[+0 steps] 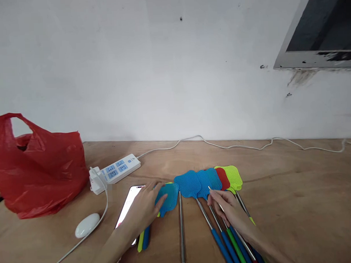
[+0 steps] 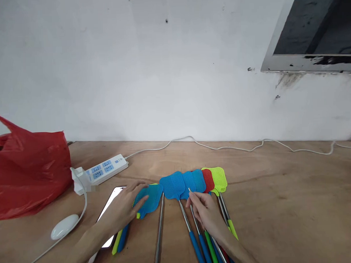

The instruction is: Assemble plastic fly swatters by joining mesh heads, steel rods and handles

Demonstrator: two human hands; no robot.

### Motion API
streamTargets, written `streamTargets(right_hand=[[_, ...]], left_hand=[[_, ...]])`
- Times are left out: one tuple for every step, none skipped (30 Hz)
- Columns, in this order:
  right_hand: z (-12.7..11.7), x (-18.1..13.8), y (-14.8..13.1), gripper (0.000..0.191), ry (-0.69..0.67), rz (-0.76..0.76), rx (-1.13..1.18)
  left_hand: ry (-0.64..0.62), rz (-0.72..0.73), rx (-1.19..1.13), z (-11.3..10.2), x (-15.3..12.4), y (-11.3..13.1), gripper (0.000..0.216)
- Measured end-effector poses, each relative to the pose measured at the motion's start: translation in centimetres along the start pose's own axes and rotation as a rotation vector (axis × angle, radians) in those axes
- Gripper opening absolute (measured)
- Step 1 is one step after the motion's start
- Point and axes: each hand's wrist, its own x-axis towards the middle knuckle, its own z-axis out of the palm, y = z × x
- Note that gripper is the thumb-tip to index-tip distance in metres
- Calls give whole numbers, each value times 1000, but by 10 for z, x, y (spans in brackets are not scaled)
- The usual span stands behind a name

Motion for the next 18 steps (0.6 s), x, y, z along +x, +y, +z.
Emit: streamTargets(right_hand=[[-1,1,1,55,9,11,42],[-2,2,2,55,19,15,70],[-3,2,2,54,25,18,83],[-4,3,3,53,21,23,76],[-4,3,3,51,14,20,46],[-5,3,4,49,14,-5,-9],[-5,3,5,45,20,-47,-88],[-5,2,6,40,33,-100,-191],[-5,2,7,35,51,-155,-317],[-3,0,8,30,73,-204,-454],[-1,-1,9,25,92,-240,-592],[1,-3,9,21,99,-259,-720],[4,-4,9,17,99,-272,-829],[7,-6,9,14,93,-283,-917],[9,-7,9,12,84,-293,-986],[11,-8,9,9,79,-298,-1045],[12,-8,10,6,87,-295,-1105],[12,-7,11,7,109,-283,-1163]], left_hand=[[-24,25,2,1,-6,1,31],[-46,47,7,3,-11,2,32],[-68,65,20,5,-15,3,35],[-88,82,48,7,-19,3,37],[-105,94,75,9,-23,4,39],[-114,102,104,10,-25,4,40],[-116,106,128,11,-27,6,41],[-111,109,141,11,-28,7,40],[-103,115,144,11,-29,9,40],[-91,122,140,11,-29,10,39],[-81,133,128,11,-30,12,38],[-72,146,112,12,-30,13,36],[-63,158,96,13,-29,14,35],[-53,167,82,14,-29,14,34],[-45,172,72,16,-29,14,34],[-40,174,64,17,-29,14,34],[-41,174,59,19,-28,14,34],[-45,174,53,20,-28,13,34]])
